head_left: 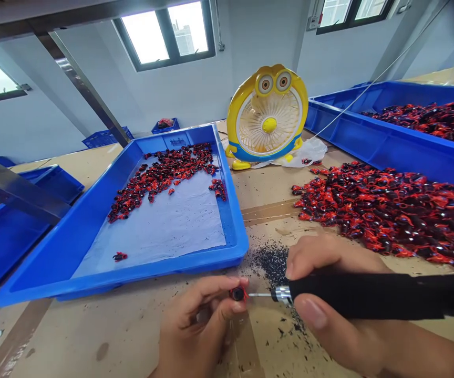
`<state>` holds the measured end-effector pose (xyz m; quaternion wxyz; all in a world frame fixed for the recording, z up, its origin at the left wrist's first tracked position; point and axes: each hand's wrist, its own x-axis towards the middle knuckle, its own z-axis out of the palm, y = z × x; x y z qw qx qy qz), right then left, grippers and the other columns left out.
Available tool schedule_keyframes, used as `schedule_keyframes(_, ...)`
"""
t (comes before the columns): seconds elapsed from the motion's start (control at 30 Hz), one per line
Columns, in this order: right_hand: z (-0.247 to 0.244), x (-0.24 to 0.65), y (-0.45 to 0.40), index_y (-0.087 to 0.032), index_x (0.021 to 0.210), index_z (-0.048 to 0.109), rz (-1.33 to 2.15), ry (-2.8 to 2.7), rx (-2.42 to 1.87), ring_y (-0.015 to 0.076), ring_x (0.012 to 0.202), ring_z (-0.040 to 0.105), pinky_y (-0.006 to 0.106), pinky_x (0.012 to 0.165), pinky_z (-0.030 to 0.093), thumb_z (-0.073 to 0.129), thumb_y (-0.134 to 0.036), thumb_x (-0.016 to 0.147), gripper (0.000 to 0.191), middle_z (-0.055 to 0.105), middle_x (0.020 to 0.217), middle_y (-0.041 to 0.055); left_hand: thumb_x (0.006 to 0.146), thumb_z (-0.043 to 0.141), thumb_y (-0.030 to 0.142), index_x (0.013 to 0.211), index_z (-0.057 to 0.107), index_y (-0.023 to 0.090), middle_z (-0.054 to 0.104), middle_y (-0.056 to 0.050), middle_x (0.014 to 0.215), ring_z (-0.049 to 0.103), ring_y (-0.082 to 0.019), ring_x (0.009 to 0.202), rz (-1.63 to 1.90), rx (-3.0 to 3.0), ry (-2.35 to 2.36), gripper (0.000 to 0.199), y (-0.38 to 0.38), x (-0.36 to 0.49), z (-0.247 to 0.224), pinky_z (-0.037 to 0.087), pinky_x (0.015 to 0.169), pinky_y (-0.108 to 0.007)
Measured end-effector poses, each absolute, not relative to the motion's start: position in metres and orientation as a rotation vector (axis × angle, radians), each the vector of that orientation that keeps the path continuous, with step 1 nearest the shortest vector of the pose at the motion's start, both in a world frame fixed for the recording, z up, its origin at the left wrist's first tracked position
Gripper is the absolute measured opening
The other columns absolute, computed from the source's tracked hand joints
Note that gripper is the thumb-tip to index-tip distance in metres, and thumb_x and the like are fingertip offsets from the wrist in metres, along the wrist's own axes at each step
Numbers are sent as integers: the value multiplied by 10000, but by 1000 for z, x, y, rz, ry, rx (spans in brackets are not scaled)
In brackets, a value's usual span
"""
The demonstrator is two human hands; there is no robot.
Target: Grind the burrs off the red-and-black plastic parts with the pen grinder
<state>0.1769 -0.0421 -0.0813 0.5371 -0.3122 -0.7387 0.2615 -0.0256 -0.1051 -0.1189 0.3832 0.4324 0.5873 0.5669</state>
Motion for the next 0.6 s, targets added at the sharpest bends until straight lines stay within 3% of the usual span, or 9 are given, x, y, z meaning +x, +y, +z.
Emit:
schedule_keyframes(0.07,-84,175,-42,-294,965,603,642,-1763,-755,106,539,618,237,501,468,667,-416,993,141,661,695,-47,839,902,279,936,885,332,901,11,940,670,-95,541,1456,1301,1509,112,-103,-31,-120,526,426,-126)
schedule_keyframes(0.23,-84,170,-40,-284,917,617,587,-1772,-767,68,523,574,210,507,424,657,-294,875,58,654,688,-76,844,878,119,1025,873,406,901,88,979,834,-106,767,1453,1690,1456,339,-96,-42,-118,641,692,-119)
schedule_keyframes(0.6,-89,161,-40,-271,915,640,583,-1783,-735,71,547,569,218,528,440,666,-232,852,78,675,722,-78,898,820,100,1106,848,430,890,120,1054,845,-74,930,1429,1789,1387,391,-94,-42,-119,632,876,-90)
